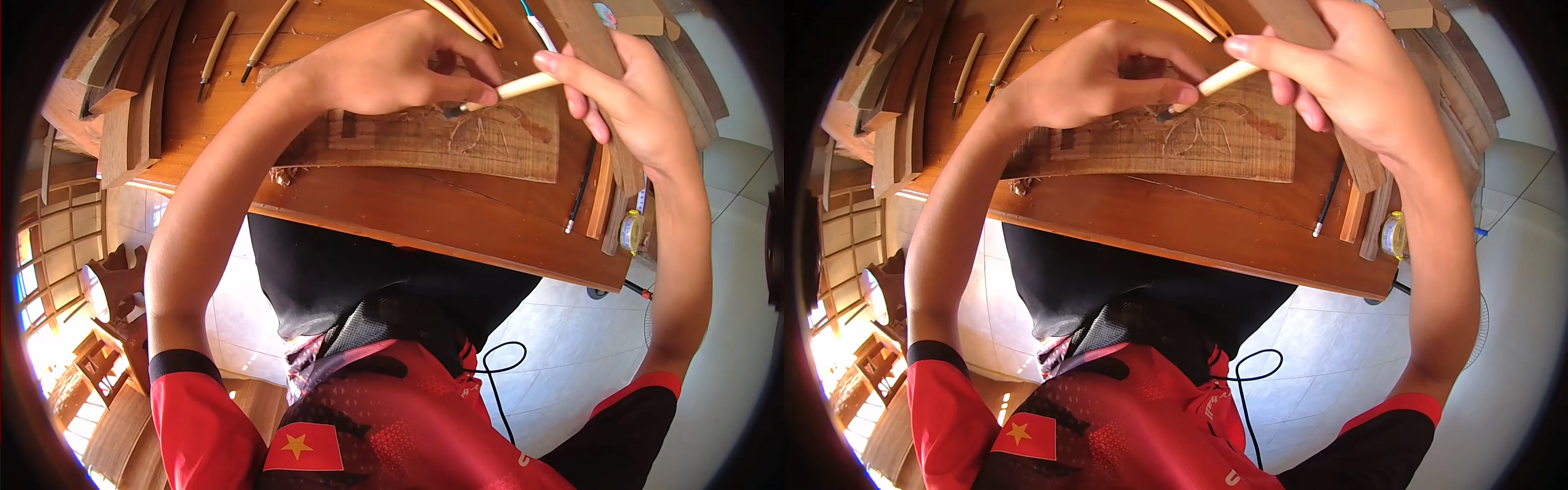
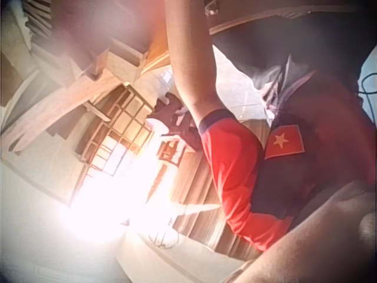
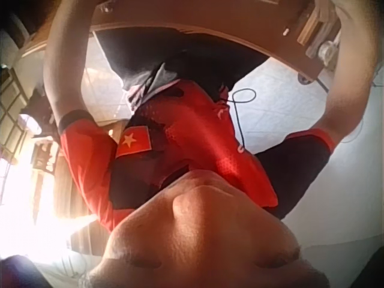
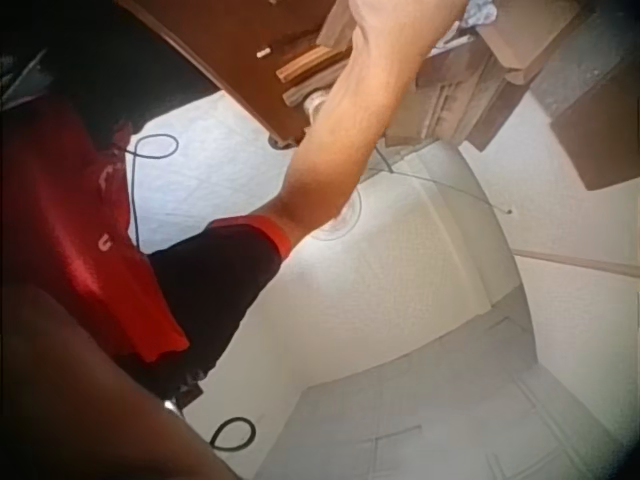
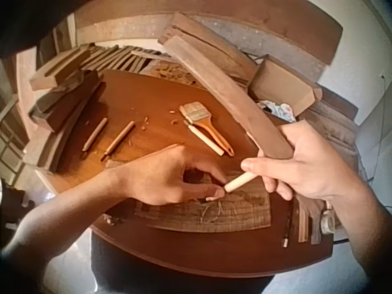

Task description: The person carves a rectangular wooden block using a chisel and a wooden mallet. They repeatedly strike the chisel to remove wood shavings, occasionally repositioning the block and clearing debris from the surface. The carving continues throughout the clip, with the person adjusting their grip and the block's orientation as needed.

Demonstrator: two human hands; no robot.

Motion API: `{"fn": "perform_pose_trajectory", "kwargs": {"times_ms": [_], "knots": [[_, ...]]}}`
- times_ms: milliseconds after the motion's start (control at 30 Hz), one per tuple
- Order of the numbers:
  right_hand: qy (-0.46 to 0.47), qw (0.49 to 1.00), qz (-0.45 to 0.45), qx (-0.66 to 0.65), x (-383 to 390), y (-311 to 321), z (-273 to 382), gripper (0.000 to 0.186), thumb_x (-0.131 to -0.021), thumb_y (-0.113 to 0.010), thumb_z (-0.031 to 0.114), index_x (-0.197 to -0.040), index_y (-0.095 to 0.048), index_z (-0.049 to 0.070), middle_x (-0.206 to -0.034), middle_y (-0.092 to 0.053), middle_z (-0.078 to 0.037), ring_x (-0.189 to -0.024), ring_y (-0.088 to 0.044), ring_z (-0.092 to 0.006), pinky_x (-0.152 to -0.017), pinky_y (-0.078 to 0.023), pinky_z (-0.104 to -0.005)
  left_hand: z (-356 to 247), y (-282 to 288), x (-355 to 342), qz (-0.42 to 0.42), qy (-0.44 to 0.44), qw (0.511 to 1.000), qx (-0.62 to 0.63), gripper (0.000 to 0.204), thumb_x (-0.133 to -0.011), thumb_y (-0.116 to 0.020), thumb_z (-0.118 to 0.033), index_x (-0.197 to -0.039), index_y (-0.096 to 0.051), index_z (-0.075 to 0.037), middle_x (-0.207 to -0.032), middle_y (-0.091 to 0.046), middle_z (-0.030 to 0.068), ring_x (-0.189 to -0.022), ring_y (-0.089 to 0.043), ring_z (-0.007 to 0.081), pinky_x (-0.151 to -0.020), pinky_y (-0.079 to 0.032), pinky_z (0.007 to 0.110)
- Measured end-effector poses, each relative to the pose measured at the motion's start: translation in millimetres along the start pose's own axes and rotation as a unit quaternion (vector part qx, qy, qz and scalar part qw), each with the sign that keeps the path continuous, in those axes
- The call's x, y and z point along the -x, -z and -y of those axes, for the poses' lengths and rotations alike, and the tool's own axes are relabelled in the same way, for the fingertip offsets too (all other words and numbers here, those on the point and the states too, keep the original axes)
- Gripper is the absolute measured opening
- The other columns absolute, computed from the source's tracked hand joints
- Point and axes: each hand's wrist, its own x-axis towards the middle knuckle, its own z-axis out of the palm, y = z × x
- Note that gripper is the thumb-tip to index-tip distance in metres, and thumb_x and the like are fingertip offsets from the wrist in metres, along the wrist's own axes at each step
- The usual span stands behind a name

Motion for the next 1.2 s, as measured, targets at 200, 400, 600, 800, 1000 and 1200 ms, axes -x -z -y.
{"fn": "perform_pose_trajectory", "kwargs": {"times_ms": [200, 400, 600, 800, 1000, 1200], "knots": [[0.0, 0.999, 0.03, 0.039, -7.6, 0.4, 34.7, 0.021, -0.096, -0.074, 0.018, -0.092, -0.067, -0.002, -0.064, -0.063, -0.002, -0.044, -0.052, -0.0051, -0.04, -0.04, -0.0212, 3.7, 1.6, 5.0, -0.015, -0.022, 1.0, 0.016, 0.026, -0.1, -0.07, -0.024, -0.117, -0.073, -0.004, -0.097, -0.074, 0.0034, -0.091, -0.064, 0.0114, -0.085, -0.05, 0.029], [-0.015, 0.993, 0.052, 0.108, -5.2, -3.1, 76.0, 0.019, -0.097, -0.074, 0.015, -0.094, -0.069, -0.003, -0.064, -0.065, -0.003, -0.045, -0.056, -0.0061, -0.041, -0.044, -0.0227, 4.9, 2.6, 10.9, -0.021, -0.007, 0.999, 0.034, 0.023, -0.1, -0.07, -0.021, -0.114, -0.073, -0.003, -0.098, -0.075, 0.003, -0.094, -0.065, 0.0115, -0.087, -0.05, 0.03], [0.23, 0.922, -0.063, 0.304, 12.1, -33.4, 86.1, 0.022, -0.091, -0.075, 0.018, -0.091, -0.071, -0.003, -0.063, -0.065, -0.008, -0.051, -0.061, -0.0141, -0.051, -0.047, -0.0308, 20.0, -2.1, 26.2, -0.113, -0.109, 0.986, -0.06, 0.022, -0.097, -0.072, -0.022, -0.112, -0.075, -0.007, -0.09, -0.074, 0.01, -0.083, -0.068, 0.0251, -0.077, -0.051, 0.038], [0.133, 0.962, 0.067, 0.228, -0.7, -11.7, 101.6, 0.024, -0.09, -0.076, 0.017, -0.092, -0.07, -0.005, -0.066, -0.066, -0.01, -0.055, -0.06, -0.0174, -0.056, -0.048, -0.0333, 11.9, -6.1, 38.8, -0.156, -0.114, 0.955, -0.226, 0.019, -0.096, -0.072, -0.016, -0.114, -0.073, -0.009, -0.099, -0.076, 0.0083, -0.084, -0.066, 0.0287, -0.078, -0.051, 0.041], [0.066, 0.997, 0.014, 0.02, -18.4, -4.1, 7.8, 0.028, -0.095, -0.076, 0.028, -0.092, -0.064, 0.004, -0.065, -0.059, -0.001, -0.044, -0.047, -0.0042, -0.042, -0.035, -0.021, 15.1, -7.8, 9.9, -0.079, -0.077, 0.989, -0.1, 0.022, -0.102, -0.065, -0.022, -0.116, -0.069, -0.007, -0.094, -0.075, 0.0119, -0.083, -0.07, 0.0285, -0.077, -0.052, 0.039], [-0.016, 0.997, -0.015, -0.078, -9.6, -8.4, -31.6, 0.029, -0.094, -0.078, 0.028, -0.094, -0.068, 0.001, -0.065, -0.061, -0.002, -0.046, -0.05, -0.0067, -0.043, -0.038, -0.0233, 19.5, -9.5, -1.2, -0.049, -0.072, 0.994, -0.071, 0.027, -0.099, -0.068, -0.026, -0.115, -0.074, -0.005, -0.094, -0.074, 0.01, -0.081, -0.068, 0.0237, -0.077, -0.052, 0.036]]}}
